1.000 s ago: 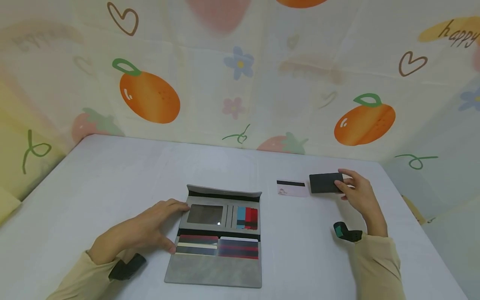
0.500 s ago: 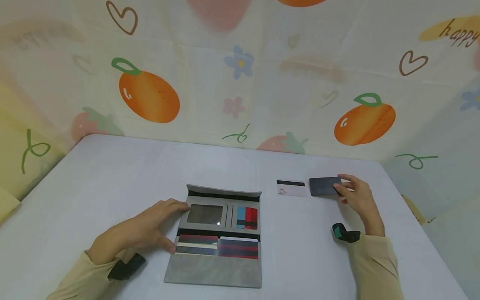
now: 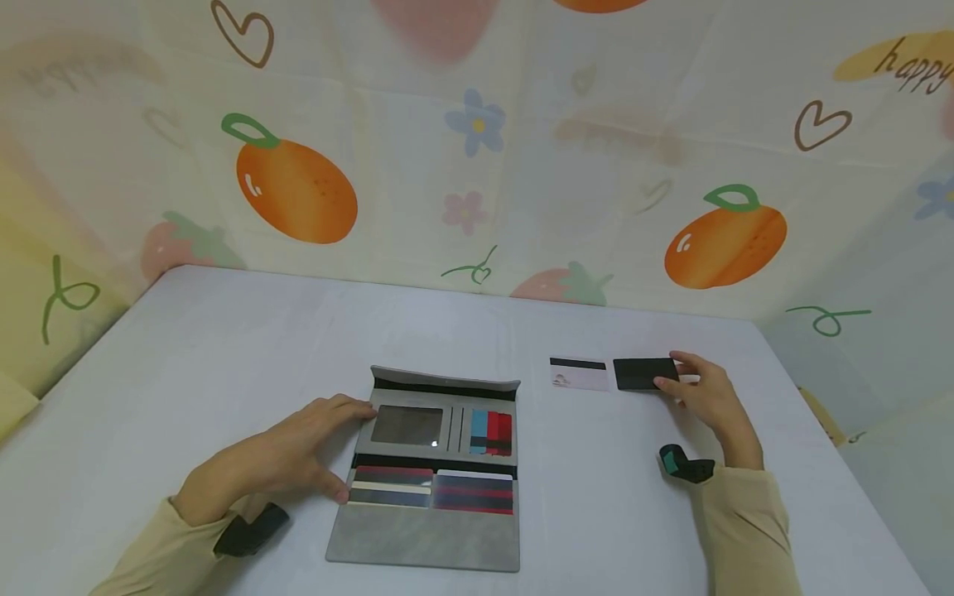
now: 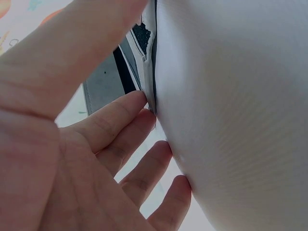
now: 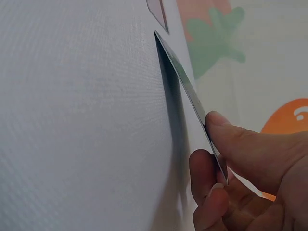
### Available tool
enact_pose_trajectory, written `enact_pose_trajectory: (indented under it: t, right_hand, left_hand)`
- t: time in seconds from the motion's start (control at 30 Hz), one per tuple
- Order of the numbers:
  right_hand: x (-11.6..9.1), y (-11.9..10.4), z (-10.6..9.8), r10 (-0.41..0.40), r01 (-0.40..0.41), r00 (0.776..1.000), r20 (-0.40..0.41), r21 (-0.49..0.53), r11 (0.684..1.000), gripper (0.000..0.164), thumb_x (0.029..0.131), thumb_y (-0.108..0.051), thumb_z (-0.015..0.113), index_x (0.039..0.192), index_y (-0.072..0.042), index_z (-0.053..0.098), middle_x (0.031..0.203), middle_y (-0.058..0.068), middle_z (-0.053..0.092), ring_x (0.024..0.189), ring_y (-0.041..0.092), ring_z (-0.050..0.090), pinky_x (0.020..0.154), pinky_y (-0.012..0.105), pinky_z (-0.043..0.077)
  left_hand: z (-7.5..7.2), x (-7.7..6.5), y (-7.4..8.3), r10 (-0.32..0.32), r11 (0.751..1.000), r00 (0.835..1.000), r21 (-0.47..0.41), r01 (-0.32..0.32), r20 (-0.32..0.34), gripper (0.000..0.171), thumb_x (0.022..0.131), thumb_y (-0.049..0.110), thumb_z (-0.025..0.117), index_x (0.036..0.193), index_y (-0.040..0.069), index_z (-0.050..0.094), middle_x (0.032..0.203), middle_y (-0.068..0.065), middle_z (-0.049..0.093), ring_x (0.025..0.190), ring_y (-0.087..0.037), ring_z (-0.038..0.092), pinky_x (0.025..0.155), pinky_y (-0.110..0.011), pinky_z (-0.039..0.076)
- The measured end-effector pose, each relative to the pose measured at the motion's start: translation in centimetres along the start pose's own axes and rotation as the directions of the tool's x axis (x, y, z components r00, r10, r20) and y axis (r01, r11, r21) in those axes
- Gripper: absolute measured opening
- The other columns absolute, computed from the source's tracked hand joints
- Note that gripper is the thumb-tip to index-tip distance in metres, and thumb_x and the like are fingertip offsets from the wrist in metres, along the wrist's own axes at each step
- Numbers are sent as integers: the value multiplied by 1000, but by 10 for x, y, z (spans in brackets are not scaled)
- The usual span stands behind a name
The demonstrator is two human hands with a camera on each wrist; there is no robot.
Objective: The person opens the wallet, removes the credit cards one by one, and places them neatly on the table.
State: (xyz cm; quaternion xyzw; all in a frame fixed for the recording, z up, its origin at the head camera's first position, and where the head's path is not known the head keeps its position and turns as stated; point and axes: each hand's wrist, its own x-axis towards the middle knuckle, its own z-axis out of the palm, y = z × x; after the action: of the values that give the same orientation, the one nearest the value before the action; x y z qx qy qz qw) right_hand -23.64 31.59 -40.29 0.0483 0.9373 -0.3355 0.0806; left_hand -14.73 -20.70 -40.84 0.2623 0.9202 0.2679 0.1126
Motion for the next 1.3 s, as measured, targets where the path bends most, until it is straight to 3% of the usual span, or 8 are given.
enact_pose_trajectory:
  t: [0.13, 0.27, 0.37, 0.9, 1.1, 1.3]
  right_hand:
    - [0, 0, 1, 2, -2, 1000, 15, -1, 1000, 71, 96, -23, 64, 150, 8, 29, 142, 38, 39, 100, 37, 63, 89, 45, 55]
    - [0, 0, 1, 15, -15, 1000, 27, -6, 1000, 71, 97, -23, 63, 151, 7, 28, 145, 38, 37, 124, 50, 49, 99, 55, 50]
    - [0, -1, 2, 29, -28, 999, 28, -8, 1000, 71, 97, -23, 63, 151, 6, 28, 146, 37, 36, 131, 52, 42, 103, 57, 47]
    - [-5, -6, -4, 18, -17, 999, 28, -33, 999, 66, 98, -24, 60, 151, 3, 31, 145, 34, 41, 131, 51, 43, 104, 61, 43]
    - [-7, -20, -2, -69, 69, 996, 48, -12, 998, 61, 98, -25, 61, 148, 3, 38, 141, 32, 46, 128, 49, 47, 103, 60, 45]
    - [-8, -29, 4, -155, 156, 985, 70, -18, 988, 56, 96, -22, 65, 142, 3, 45, 133, 29, 54, 117, 43, 55, 95, 48, 51]
  left_hand:
    - [0, 0, 0, -9, 1000, 1000, -6, 9, 2, 96, 59, 39, 92, 139, 10, 49, 140, -10, 53, 128, -39, 47, 102, -59, 42]
    - [-1, 0, 0, -13, 1000, 1000, -8, 13, 1, 96, 58, 39, 92, 139, 10, 50, 140, -10, 53, 128, -39, 47, 103, -59, 42]
    - [0, 0, 0, -4, 1000, 1000, -5, 4, -1, 96, 58, 39, 92, 139, 10, 50, 140, -11, 53, 128, -40, 47, 102, -60, 42]
    - [-2, 0, 1, -26, 1000, 1000, -8, 26, 4, 94, 59, 36, 92, 139, 10, 50, 139, -9, 53, 127, -38, 47, 102, -57, 42]
    - [-2, -1, 1, -29, 1000, 1000, -9, 29, 3, 93, 60, 37, 92, 139, 11, 50, 140, -8, 52, 126, -35, 48, 101, -55, 43]
    - [-2, -1, 1, -35, 999, 999, -19, 35, 8, 94, 60, 38, 91, 140, 11, 49, 141, -7, 51, 128, -35, 46, 102, -55, 42]
